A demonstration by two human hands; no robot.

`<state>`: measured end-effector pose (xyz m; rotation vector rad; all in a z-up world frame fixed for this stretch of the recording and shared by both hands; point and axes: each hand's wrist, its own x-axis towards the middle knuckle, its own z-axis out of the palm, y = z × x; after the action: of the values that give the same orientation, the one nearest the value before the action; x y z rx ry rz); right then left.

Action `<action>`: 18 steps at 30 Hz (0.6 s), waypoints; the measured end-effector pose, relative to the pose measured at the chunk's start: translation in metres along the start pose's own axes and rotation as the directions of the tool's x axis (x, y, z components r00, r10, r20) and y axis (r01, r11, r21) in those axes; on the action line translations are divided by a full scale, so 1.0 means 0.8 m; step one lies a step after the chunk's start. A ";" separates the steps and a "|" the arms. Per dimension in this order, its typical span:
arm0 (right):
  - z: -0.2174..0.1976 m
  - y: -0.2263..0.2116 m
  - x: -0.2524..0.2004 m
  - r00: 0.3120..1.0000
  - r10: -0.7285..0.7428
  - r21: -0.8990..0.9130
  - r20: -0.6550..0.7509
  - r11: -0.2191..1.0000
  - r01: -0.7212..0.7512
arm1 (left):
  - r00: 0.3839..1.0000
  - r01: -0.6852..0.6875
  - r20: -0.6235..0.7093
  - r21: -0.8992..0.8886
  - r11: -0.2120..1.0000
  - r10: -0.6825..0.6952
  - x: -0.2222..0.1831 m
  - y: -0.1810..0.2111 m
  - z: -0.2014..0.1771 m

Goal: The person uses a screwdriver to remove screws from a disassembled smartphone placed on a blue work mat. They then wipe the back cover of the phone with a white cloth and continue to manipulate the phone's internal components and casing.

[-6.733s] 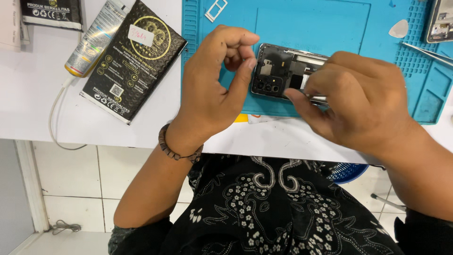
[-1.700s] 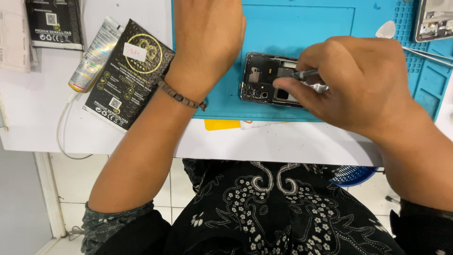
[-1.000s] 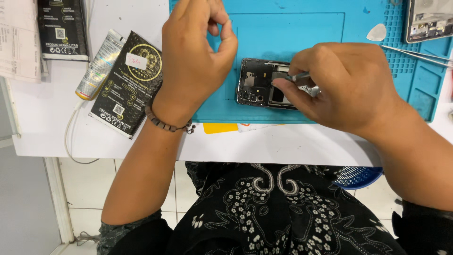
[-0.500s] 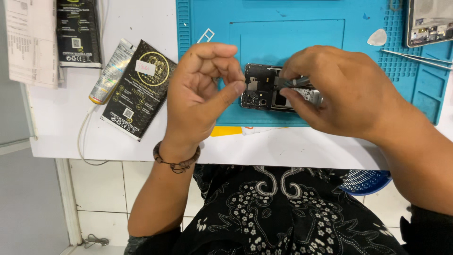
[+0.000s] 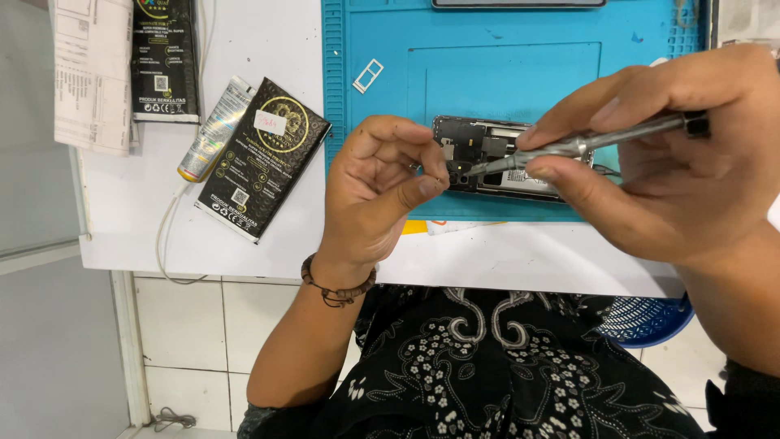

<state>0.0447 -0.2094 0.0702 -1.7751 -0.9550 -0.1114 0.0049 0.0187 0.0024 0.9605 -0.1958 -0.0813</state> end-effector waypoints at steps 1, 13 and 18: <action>-0.001 0.003 -0.005 1.000 0.000 0.001 0.002 1.000 0.000 | 1.000 0.000 -0.002 0.000 1.000 0.000 0.000 0.000 0.000; 0.005 -0.002 -0.002 0.998 0.022 0.036 -0.056 0.999 -0.020 | 1.000 0.005 -0.015 0.043 0.999 -0.004 -0.001 0.000 0.003; 0.006 -0.006 0.001 0.999 0.034 0.023 -0.043 0.999 -0.033 | 1.000 0.011 -0.018 0.033 0.999 -0.011 -0.001 0.002 0.004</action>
<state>0.0399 -0.2043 0.0721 -1.7609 -0.8921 -0.1167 0.0035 0.0170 0.0055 0.9953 -0.1759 -0.0797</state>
